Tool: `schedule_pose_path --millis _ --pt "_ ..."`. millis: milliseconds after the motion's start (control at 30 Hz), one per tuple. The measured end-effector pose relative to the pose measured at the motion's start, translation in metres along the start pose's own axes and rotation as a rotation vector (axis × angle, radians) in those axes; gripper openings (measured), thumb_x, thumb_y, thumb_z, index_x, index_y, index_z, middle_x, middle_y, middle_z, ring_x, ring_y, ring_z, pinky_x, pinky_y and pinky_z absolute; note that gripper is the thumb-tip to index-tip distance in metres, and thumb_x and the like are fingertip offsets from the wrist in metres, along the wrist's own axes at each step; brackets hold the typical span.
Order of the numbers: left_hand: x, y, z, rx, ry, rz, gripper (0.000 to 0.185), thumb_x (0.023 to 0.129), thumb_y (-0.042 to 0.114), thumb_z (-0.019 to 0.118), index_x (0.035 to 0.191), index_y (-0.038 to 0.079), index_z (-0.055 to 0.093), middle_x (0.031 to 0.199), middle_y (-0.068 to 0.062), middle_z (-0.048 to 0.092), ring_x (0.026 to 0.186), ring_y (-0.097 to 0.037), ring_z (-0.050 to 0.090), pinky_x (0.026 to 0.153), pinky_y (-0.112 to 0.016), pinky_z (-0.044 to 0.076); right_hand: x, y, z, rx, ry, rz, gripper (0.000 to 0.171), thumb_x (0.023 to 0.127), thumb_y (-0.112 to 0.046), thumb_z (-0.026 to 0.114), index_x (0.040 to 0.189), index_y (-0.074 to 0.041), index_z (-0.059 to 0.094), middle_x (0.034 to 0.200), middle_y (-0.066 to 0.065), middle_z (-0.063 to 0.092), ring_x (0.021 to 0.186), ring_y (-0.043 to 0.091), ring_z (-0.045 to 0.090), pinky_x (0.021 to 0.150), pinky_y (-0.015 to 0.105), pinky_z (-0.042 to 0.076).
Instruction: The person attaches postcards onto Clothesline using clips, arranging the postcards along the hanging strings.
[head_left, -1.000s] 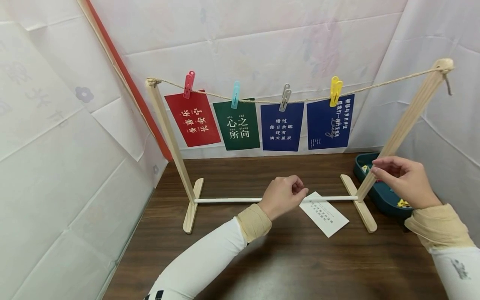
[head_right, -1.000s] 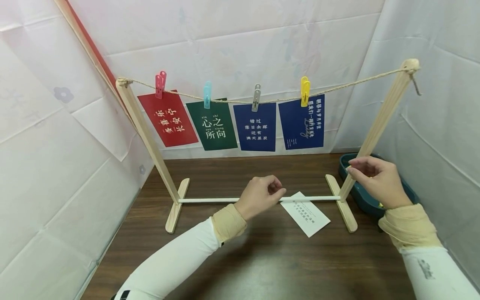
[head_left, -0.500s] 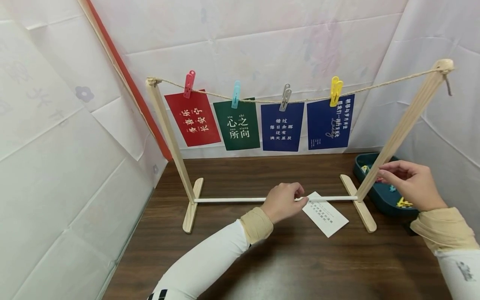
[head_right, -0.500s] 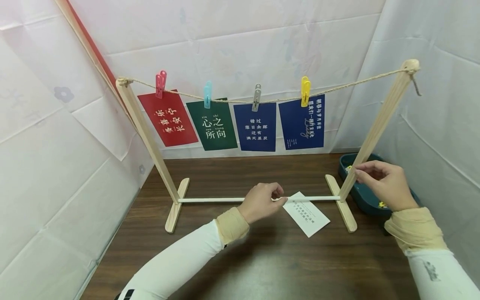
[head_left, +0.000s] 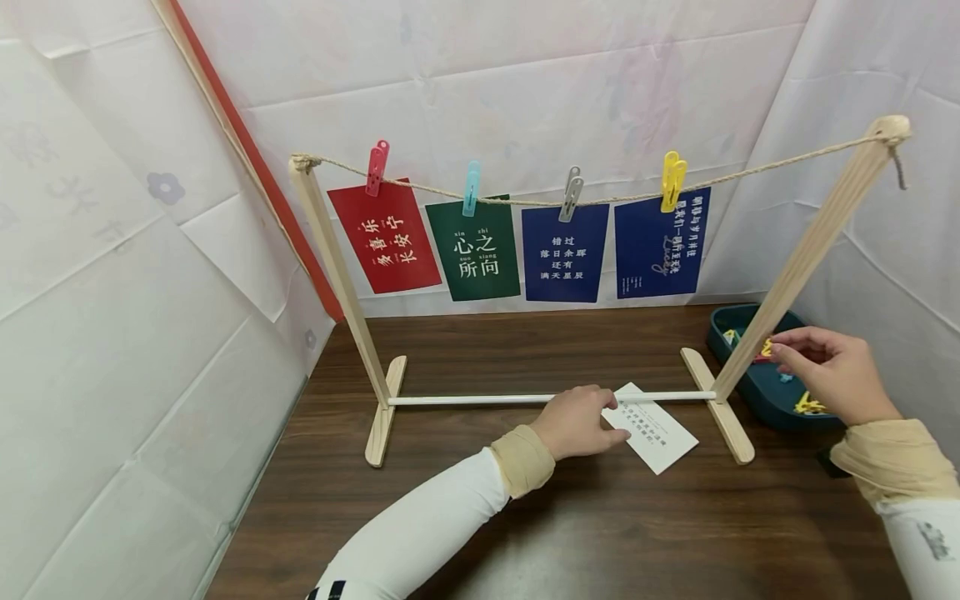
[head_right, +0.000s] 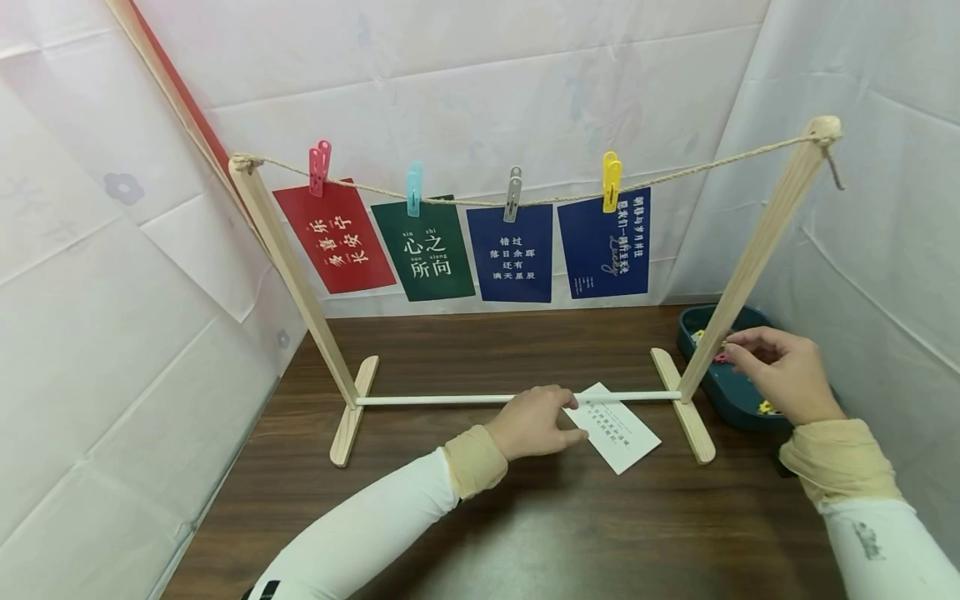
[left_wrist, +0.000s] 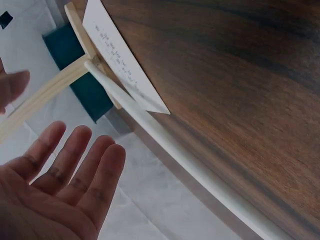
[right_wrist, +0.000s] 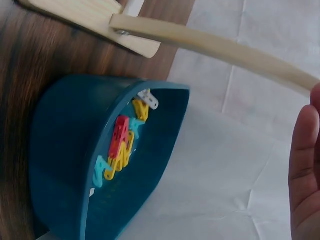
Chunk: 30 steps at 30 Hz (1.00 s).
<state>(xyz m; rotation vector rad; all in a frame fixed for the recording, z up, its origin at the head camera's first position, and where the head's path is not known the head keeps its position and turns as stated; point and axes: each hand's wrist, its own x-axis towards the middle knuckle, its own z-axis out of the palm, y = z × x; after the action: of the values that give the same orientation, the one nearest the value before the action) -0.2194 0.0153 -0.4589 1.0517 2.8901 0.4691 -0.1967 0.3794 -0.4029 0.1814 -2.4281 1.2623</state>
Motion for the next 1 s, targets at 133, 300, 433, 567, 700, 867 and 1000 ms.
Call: schedule_pose_path --millis 133,300,433,567,700,867,1000 --pt "-0.001 0.003 0.007 0.057 -0.031 0.026 0.051 0.097 0.059 0.071 0.130 0.020 0.075 0.126 0.004 0.077 0.109 -0.009 0.074 0.087 -0.025 0.059 0.003 0.004 -0.004 -0.048 -0.014 0.044 0.015 0.102 -0.006 0.072 0.099 -0.019 0.076 0.078 -0.031 0.070 0.065 -0.008 0.068 0.058 0.011 0.052" --pt "-0.002 0.007 0.014 0.126 -0.035 0.071 0.053 0.102 0.063 0.060 0.129 0.020 0.077 0.123 0.004 0.077 0.107 -0.008 0.074 0.082 -0.024 0.059 0.007 0.010 -0.007 -0.137 -0.031 0.092 0.012 0.105 -0.014 0.071 0.106 -0.004 0.075 0.074 -0.037 0.066 0.065 -0.009 0.065 0.055 0.016 0.049" --pt "-0.001 0.010 0.019 0.155 -0.073 0.095 0.053 0.105 0.061 0.057 0.134 0.021 0.075 0.129 0.004 0.075 0.113 -0.009 0.073 0.087 -0.024 0.060 0.011 0.016 -0.010 -0.190 -0.057 0.094 0.026 0.104 -0.015 0.070 0.114 0.010 0.071 0.074 -0.037 0.063 0.065 -0.009 0.063 0.055 0.016 0.049" --pt "0.000 0.011 0.025 0.187 -0.134 0.111 0.053 0.105 0.059 0.059 0.142 0.023 0.071 0.141 0.005 0.071 0.125 -0.010 0.069 0.095 -0.025 0.059 0.016 0.020 -0.012 -0.248 -0.082 0.106 0.027 0.105 -0.016 0.069 0.113 0.009 0.073 0.073 -0.024 0.068 0.064 -0.006 0.062 0.055 0.017 0.050" --pt "0.000 0.011 0.029 0.233 -0.160 0.137 0.056 0.104 0.061 0.061 0.146 0.025 0.068 0.145 0.007 0.069 0.128 -0.010 0.068 0.100 -0.026 0.058 0.020 0.023 -0.011 -0.320 -0.091 0.123 0.028 0.105 -0.017 0.069 0.112 0.010 0.074 0.077 0.004 0.076 0.063 -0.006 0.059 0.054 0.019 0.049" --pt "0.002 0.011 0.034 0.259 -0.196 0.148 0.059 0.105 0.063 0.058 0.150 0.026 0.064 0.150 0.007 0.066 0.133 -0.012 0.066 0.107 -0.027 0.055 0.027 0.028 -0.009 -0.407 -0.106 0.112 0.026 0.103 -0.013 0.070 0.110 0.012 0.074 0.087 0.024 0.076 0.064 -0.002 0.055 0.055 0.021 0.046" --pt "0.004 0.011 0.036 0.249 -0.231 0.175 0.058 0.107 0.060 0.056 0.153 0.026 0.061 0.153 0.006 0.063 0.138 -0.013 0.062 0.112 -0.027 0.051 0.032 0.033 -0.009 -0.453 -0.159 0.124 0.027 0.102 -0.011 0.069 0.113 0.013 0.072 0.093 0.030 0.075 0.069 0.011 0.060 0.056 0.026 0.046"
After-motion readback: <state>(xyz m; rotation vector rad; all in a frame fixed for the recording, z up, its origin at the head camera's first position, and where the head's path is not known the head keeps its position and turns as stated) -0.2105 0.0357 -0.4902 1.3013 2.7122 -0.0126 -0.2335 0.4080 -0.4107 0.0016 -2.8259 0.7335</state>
